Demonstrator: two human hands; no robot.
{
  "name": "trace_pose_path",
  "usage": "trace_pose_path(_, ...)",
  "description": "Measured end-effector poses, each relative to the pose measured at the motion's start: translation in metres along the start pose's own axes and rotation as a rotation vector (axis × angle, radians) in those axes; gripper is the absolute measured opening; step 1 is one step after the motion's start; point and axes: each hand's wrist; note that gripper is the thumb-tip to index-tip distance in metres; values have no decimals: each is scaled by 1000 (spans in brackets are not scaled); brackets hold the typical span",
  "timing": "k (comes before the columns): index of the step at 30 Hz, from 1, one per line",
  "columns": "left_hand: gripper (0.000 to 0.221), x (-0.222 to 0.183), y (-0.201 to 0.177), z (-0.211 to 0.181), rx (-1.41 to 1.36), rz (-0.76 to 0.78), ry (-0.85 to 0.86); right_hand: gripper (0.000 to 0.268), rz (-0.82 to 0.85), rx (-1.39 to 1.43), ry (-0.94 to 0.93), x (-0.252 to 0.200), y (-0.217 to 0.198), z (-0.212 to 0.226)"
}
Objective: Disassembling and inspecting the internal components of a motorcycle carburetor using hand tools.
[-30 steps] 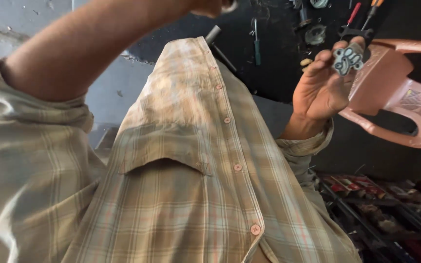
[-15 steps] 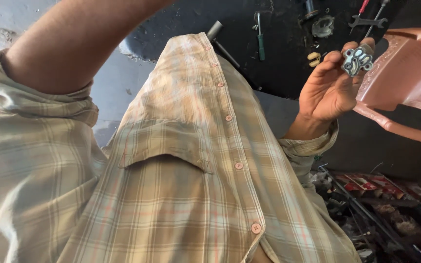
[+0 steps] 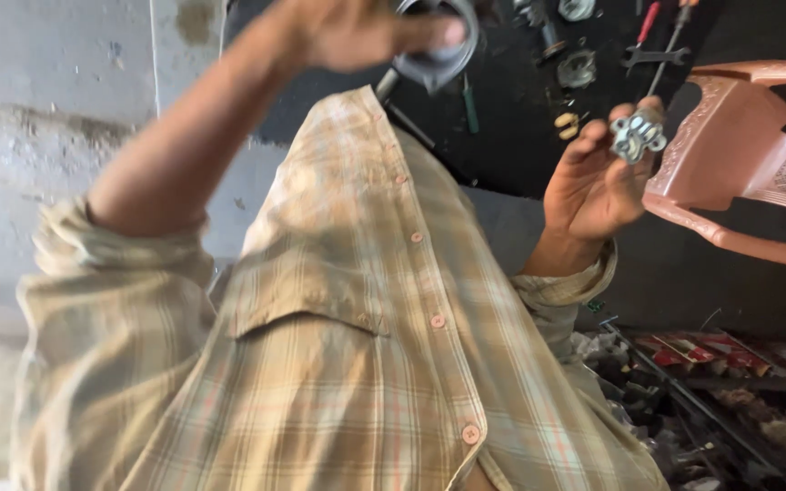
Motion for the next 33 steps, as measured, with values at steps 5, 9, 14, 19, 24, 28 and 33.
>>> trace_pose_path(5, 62, -36, 61, 20, -761, -95, -5, 65, -53, 36, 3, -8, 9, 0)
trace_pose_path(9, 69, -53, 95, -4, -1637, 67, -117, 64, -25, 54, 47, -6, 9, 2)
trace_pose_path(14, 46, -71, 120, -3, -962, -193, 270, 65, -16, 54, 54, -1, 7, 2)
trace_pose_path(19, 76, -78, 116, -30, -1784, 269, -57, 57, -31, -4, 98, -1, -1, 6)
trace_pose_path(24, 80, -71, 80, -62, -1632, 280, -42, 61, -52, -20, 138, 1, 7, 10)
trace_pose_path(28, 78, -60, 60, -79, -1603, 333, 48, 61, -81, -8, 154, -2, 12, 7)
trace_pose_path(33, 79, -58, 57, -80, -1533, 326, 77, 57, -87, 16, 136, -4, 15, 3)
Point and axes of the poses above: each hand's wrist, its own x-axis towards the middle knuckle, its own y-axis out of the palm, z = x × y, and after that the axes turned 4 degrees about -z, right-handed
